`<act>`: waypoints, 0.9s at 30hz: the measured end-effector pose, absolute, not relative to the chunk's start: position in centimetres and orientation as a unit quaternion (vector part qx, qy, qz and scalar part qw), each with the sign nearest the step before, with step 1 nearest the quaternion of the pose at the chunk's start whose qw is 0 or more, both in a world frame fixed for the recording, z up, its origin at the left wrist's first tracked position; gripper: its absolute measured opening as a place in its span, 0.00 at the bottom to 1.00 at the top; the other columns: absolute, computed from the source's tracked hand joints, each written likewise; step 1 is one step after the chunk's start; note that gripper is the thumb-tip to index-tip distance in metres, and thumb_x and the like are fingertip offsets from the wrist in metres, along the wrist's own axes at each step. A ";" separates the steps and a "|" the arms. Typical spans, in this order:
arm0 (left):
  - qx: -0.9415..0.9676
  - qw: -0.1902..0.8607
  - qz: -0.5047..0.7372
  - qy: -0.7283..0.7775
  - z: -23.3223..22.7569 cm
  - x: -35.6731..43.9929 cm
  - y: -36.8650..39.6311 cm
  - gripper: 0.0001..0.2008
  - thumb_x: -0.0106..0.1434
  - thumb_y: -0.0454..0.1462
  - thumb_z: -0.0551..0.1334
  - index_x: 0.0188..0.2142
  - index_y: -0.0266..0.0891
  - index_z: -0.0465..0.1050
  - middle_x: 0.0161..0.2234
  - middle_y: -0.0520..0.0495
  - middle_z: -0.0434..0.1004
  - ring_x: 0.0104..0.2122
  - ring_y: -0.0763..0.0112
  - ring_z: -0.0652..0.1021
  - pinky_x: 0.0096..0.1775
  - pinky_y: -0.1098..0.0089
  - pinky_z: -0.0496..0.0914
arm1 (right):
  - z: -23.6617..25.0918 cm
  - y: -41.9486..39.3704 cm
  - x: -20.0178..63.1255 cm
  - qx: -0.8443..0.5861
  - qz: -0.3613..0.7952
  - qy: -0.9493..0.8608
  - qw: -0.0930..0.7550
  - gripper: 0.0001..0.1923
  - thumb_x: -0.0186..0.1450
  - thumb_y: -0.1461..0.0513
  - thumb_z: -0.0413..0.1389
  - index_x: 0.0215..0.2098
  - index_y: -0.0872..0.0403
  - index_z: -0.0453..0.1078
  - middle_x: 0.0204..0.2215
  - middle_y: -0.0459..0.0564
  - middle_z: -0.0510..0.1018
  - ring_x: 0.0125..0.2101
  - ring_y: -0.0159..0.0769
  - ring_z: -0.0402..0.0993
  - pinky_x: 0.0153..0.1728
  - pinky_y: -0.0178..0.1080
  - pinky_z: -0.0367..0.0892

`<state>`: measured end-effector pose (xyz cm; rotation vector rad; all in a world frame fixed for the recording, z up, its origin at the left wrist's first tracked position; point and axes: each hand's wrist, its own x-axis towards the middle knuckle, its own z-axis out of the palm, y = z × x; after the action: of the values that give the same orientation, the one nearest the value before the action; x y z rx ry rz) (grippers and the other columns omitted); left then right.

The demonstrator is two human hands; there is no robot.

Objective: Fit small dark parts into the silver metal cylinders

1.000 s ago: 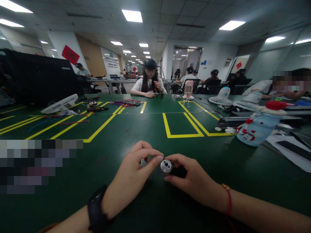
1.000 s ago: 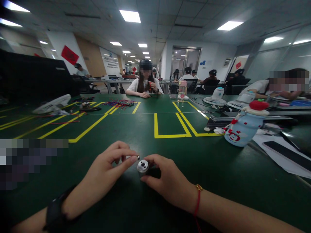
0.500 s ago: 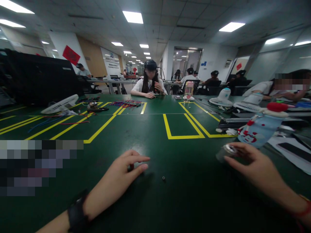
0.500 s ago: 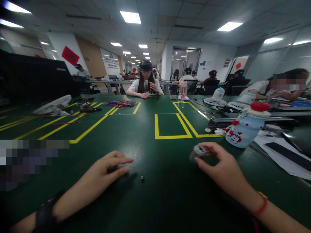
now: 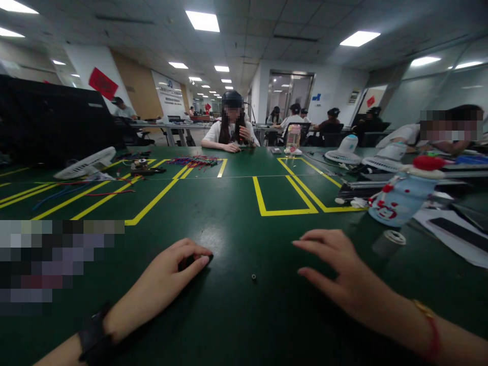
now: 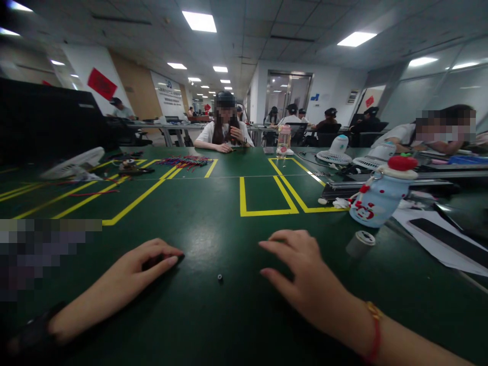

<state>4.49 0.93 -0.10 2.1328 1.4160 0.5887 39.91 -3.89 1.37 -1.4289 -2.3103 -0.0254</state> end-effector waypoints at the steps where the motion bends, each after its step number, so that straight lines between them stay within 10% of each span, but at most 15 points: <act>1: 0.787 0.250 0.216 0.520 -0.2 4.5 0.9 0.15 0.64 0.47 0.55 0.46 0.50 0.74 0.43 0.48 0.74 0.42 0.60 0.75 0.45 0.61 0.69 | 1.4 -3.6 37.3 -0.480 0.034 -0.855 0.192 0.23 0.63 0.53 0.52 0.56 0.39 0.60 0.51 0.47 0.68 0.49 0.41 0.63 0.47 0.47 0.62; 9: 0.789 0.250 0.225 0.514 -0.1 4.5 0.6 0.15 0.65 0.47 0.54 0.46 0.48 0.74 0.42 0.48 0.73 0.41 0.61 0.75 0.44 0.62 0.69 | 3.0 -2.1 35.6 -0.463 0.037 -0.869 0.171 0.12 0.66 0.56 0.47 0.41 0.45 0.71 0.39 0.44 0.75 0.39 0.35 0.69 0.41 0.42 0.63; 15: 0.794 0.241 0.216 0.515 -0.3 4.6 0.6 0.14 0.66 0.46 0.54 0.45 0.48 0.74 0.42 0.49 0.73 0.40 0.63 0.75 0.42 0.65 0.69 | 4.4 -3.3 50.6 -0.675 -0.225 -0.689 0.142 0.18 0.62 0.51 0.47 0.40 0.51 0.72 0.41 0.53 0.76 0.43 0.45 0.70 0.42 0.48 0.62; 27: 0.801 0.230 0.210 0.512 -0.2 4.8 0.5 0.14 0.66 0.45 0.54 0.47 0.49 0.74 0.41 0.49 0.73 0.39 0.64 0.74 0.42 0.66 0.69 | 2.8 -3.9 55.7 -0.781 -0.125 -0.602 0.105 0.21 0.60 0.47 0.48 0.39 0.48 0.75 0.36 0.50 0.79 0.32 0.38 0.74 0.32 0.39 0.65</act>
<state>4.79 0.47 -0.16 2.2021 1.4087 0.5766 55.66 -3.88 2.80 -2.3036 -1.7762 -0.3690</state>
